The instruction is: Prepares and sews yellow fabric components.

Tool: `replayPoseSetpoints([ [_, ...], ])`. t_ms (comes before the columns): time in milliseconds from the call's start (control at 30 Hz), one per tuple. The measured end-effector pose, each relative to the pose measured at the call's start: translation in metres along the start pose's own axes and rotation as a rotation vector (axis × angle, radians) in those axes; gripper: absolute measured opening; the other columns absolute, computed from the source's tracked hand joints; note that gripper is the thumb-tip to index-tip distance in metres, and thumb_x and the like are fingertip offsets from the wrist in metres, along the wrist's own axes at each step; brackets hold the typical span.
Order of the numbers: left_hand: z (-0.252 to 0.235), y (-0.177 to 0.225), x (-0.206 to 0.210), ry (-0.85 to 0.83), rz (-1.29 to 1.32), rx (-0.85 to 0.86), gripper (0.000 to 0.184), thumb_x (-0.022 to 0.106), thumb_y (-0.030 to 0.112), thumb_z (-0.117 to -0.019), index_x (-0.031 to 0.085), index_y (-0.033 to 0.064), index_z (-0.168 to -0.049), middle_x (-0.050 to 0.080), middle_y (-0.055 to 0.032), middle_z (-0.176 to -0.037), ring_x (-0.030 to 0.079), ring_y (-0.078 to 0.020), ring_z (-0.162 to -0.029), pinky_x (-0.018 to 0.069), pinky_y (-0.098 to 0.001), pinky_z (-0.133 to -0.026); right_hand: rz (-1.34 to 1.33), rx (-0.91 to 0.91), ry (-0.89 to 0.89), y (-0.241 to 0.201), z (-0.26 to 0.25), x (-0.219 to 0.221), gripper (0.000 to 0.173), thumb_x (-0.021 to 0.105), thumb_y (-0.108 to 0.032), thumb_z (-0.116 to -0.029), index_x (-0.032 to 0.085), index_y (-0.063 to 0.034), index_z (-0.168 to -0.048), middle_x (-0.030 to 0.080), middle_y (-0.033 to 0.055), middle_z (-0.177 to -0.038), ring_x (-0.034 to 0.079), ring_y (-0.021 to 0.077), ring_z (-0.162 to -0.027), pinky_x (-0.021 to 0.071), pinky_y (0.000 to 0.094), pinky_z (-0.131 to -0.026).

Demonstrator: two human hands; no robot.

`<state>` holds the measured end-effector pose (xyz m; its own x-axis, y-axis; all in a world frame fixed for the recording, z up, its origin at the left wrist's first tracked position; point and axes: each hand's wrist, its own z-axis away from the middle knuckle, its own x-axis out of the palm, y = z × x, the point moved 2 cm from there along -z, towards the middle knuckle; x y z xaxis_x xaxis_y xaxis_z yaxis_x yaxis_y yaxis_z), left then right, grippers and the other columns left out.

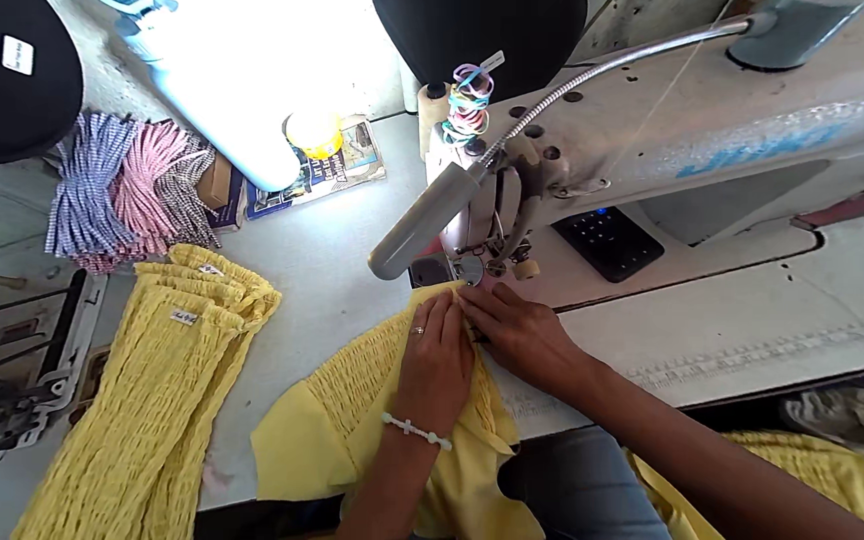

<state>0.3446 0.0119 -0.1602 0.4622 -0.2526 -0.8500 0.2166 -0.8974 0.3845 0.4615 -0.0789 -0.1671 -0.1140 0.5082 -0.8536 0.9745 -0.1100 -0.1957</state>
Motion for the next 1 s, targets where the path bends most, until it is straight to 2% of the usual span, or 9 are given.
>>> replayPoseSetpoints([
  [167,0.0,-0.002,-0.001,-0.01,-0.014,-0.006,0.035,0.054,0.012,-0.0982,0.068,-0.0037,-0.126,0.065,-0.0188,-0.135,0.06,-0.0368,-0.13,0.0467,-0.0451,-0.111,-0.036,-0.014,0.008,0.004,-0.003,0.0,0.02,0.065,0.0,-0.0878,0.075,0.0002,-0.105,0.074,0.0127,-0.118,0.073,0.0295,-0.087,0.0573,0.0367,-0.059],
  [300,0.005,0.007,-0.002,-0.024,-0.128,-0.033,0.038,0.052,0.013,-0.0999,0.067,-0.0011,-0.132,0.063,-0.0158,-0.141,0.059,-0.0353,-0.132,0.0435,-0.0535,-0.112,-0.103,0.003,-0.004,0.007,-0.003,-0.002,0.021,0.064,0.001,-0.0887,0.075,-0.0001,-0.106,0.074,0.013,-0.119,0.074,0.0306,-0.093,0.06,0.0397,-0.065],
  [467,0.006,0.015,0.003,-0.029,-0.162,-0.109,0.04,0.049,0.015,-0.0998,0.067,-0.0002,-0.132,0.061,-0.0147,-0.144,0.055,-0.0394,-0.136,0.0379,-0.0633,-0.112,-0.109,0.001,-0.017,0.008,-0.003,-0.002,0.021,0.065,0.001,-0.0879,0.075,0.0,-0.106,0.074,0.013,-0.12,0.075,0.0309,-0.094,0.0601,0.04,-0.065],
  [633,0.007,0.004,0.003,-0.015,-0.137,-0.035,0.04,0.048,0.015,-0.0992,0.068,0.0019,-0.131,0.061,-0.0126,-0.144,0.056,-0.0382,-0.135,0.0385,-0.0627,-0.112,-0.071,-0.005,-0.02,0.006,-0.001,-0.003,0.024,0.065,0.002,-0.0871,0.075,0.0,-0.109,0.073,0.013,-0.122,0.074,0.0306,-0.09,0.0592,0.0387,-0.062],
  [833,-0.003,-0.018,-0.005,-0.106,-0.04,0.07,0.039,0.047,0.018,-0.1007,0.068,0.004,-0.131,0.061,-0.0108,-0.145,0.054,-0.0358,-0.137,0.037,-0.0613,-0.114,-0.03,0.018,0.007,0.003,0.0,-0.001,0.026,0.067,0.001,-0.0862,0.075,0.0009,-0.11,0.074,0.0144,-0.12,0.075,0.0305,-0.09,0.0595,0.0381,-0.062],
  [1000,0.0,-0.006,-0.005,-0.112,-0.071,0.003,0.041,0.047,0.017,-0.1023,0.065,0.0027,-0.136,0.058,-0.0112,-0.148,0.052,-0.0355,-0.139,0.0352,-0.064,-0.114,0.033,0.022,0.026,0.0,0.001,0.001,0.027,0.064,0.003,-0.0854,0.075,0.0013,-0.11,0.074,0.0133,-0.12,0.074,0.0296,-0.084,0.0568,0.0362,-0.058],
])
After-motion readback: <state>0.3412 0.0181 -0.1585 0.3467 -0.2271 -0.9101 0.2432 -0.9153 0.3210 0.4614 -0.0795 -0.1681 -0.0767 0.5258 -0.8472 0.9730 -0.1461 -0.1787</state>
